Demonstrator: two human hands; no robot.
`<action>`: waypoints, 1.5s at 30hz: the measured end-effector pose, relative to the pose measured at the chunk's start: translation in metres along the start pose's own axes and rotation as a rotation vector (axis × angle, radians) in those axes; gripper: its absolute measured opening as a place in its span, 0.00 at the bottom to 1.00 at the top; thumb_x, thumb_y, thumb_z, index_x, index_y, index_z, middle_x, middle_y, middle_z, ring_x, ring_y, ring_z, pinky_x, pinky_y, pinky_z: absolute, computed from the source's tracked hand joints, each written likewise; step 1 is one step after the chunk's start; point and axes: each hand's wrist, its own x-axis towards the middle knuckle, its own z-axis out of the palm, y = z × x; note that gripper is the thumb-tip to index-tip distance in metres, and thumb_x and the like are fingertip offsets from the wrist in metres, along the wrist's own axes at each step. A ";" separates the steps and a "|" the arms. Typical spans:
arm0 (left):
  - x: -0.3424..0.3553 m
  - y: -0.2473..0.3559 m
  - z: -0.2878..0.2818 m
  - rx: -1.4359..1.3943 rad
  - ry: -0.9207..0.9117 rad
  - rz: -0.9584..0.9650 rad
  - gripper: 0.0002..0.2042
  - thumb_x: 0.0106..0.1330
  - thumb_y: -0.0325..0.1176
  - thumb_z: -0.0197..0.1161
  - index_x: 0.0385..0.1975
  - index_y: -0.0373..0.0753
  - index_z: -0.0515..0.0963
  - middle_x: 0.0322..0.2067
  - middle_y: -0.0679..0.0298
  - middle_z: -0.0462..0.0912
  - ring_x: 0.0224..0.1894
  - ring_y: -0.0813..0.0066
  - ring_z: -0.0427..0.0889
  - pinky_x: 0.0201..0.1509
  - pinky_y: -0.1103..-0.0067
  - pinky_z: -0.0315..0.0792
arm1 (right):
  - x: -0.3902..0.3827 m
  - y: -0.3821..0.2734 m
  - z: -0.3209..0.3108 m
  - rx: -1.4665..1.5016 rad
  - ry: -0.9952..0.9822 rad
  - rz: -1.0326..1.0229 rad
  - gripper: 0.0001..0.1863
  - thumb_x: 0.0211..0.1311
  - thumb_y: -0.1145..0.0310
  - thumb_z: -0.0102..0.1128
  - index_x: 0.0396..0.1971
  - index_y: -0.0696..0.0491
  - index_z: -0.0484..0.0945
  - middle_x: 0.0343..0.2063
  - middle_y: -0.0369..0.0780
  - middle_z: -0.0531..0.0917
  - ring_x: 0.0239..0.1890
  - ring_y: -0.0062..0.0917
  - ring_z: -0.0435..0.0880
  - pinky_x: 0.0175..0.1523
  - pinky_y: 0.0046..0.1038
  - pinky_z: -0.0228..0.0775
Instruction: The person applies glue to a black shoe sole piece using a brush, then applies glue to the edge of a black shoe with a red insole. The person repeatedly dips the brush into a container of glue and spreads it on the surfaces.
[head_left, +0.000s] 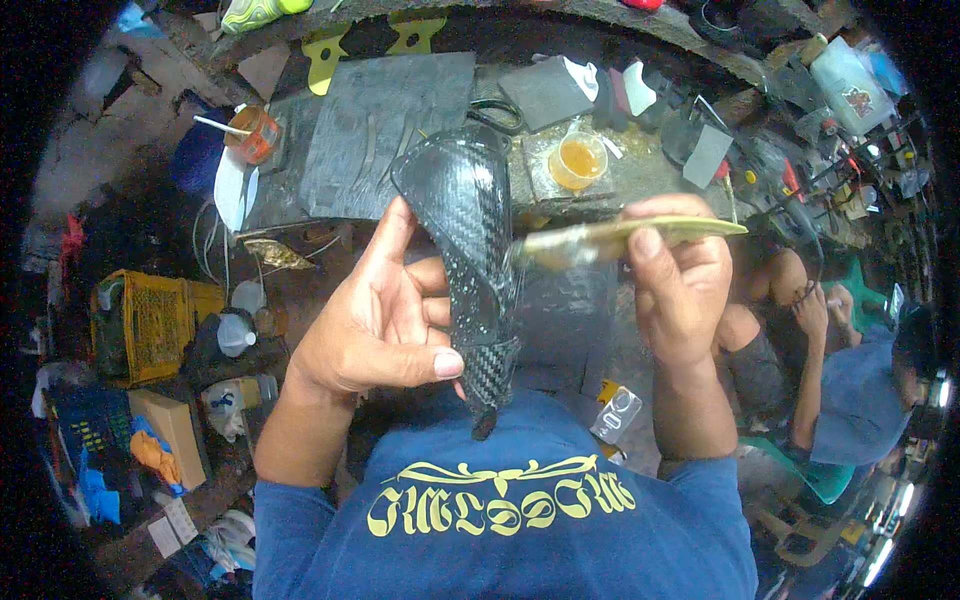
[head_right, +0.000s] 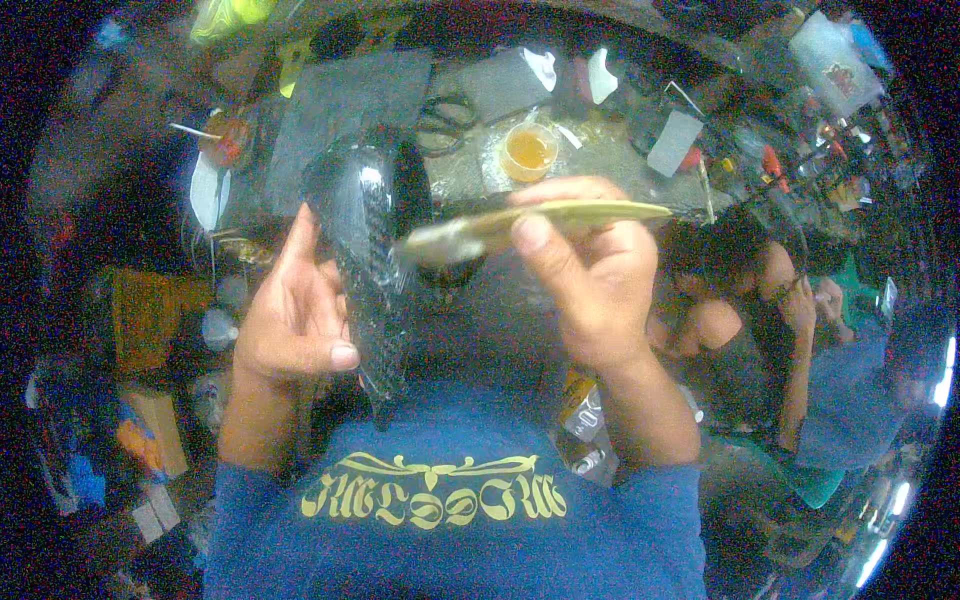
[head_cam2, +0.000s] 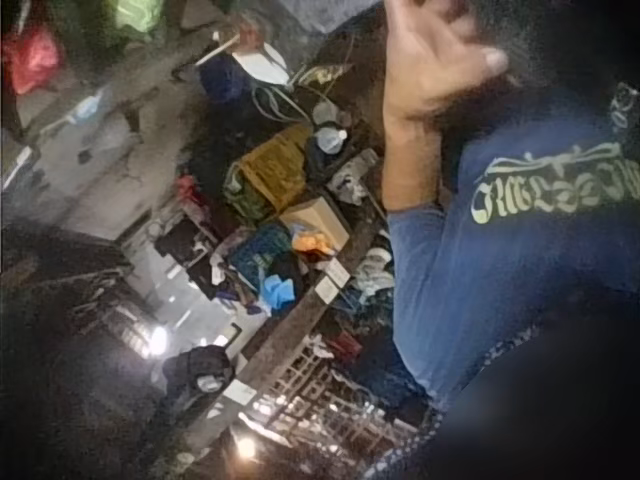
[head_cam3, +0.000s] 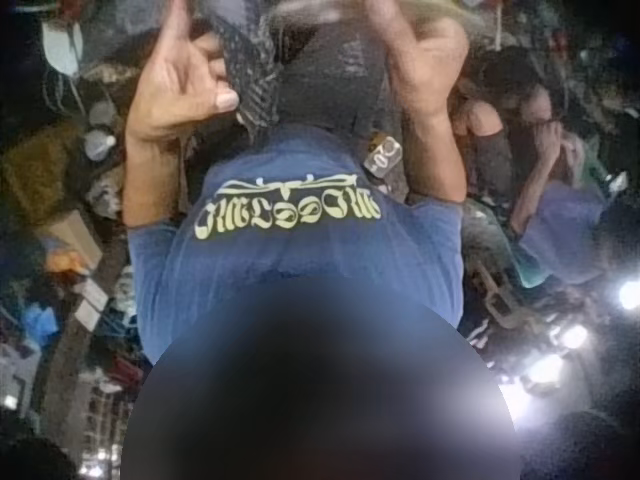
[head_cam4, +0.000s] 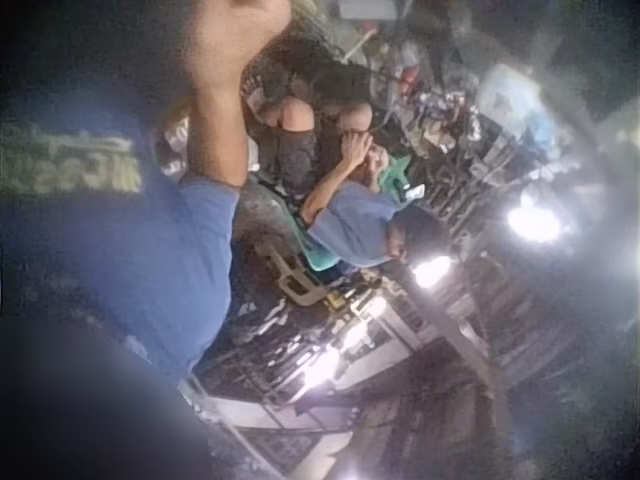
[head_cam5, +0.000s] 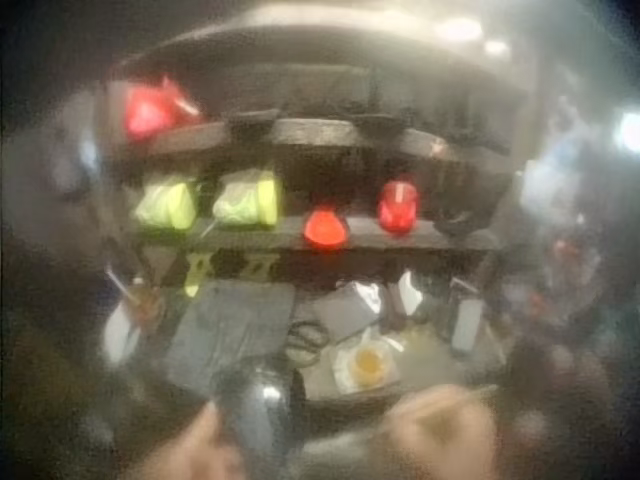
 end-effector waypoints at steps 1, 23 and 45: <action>0.001 -0.001 -0.002 -0.010 -0.029 0.013 0.58 0.53 0.18 0.67 0.74 0.52 0.29 0.64 0.46 0.65 0.58 0.60 0.77 0.56 0.63 0.76 | 0.002 0.003 -0.002 0.018 0.075 -0.017 0.17 0.65 0.66 0.62 0.47 0.61 0.73 0.37 0.42 0.81 0.39 0.24 0.79 0.48 0.27 0.71; 0.104 0.061 -0.007 0.768 0.153 0.201 0.09 0.66 0.33 0.66 0.40 0.35 0.81 0.32 0.71 0.82 0.36 0.85 0.78 0.41 0.82 0.73 | -0.003 0.021 -0.056 0.141 0.451 -0.145 0.11 0.66 0.70 0.61 0.45 0.57 0.76 0.34 0.38 0.83 0.35 0.20 0.80 0.40 0.22 0.69; 0.069 0.104 -0.030 0.516 0.249 0.073 0.08 0.66 0.30 0.64 0.42 0.35 0.77 0.40 0.63 0.82 0.40 0.73 0.84 0.43 0.74 0.82 | -0.019 0.048 -0.101 0.085 0.599 -0.057 0.13 0.66 0.69 0.62 0.46 0.59 0.75 0.36 0.39 0.83 0.35 0.21 0.82 0.39 0.21 0.71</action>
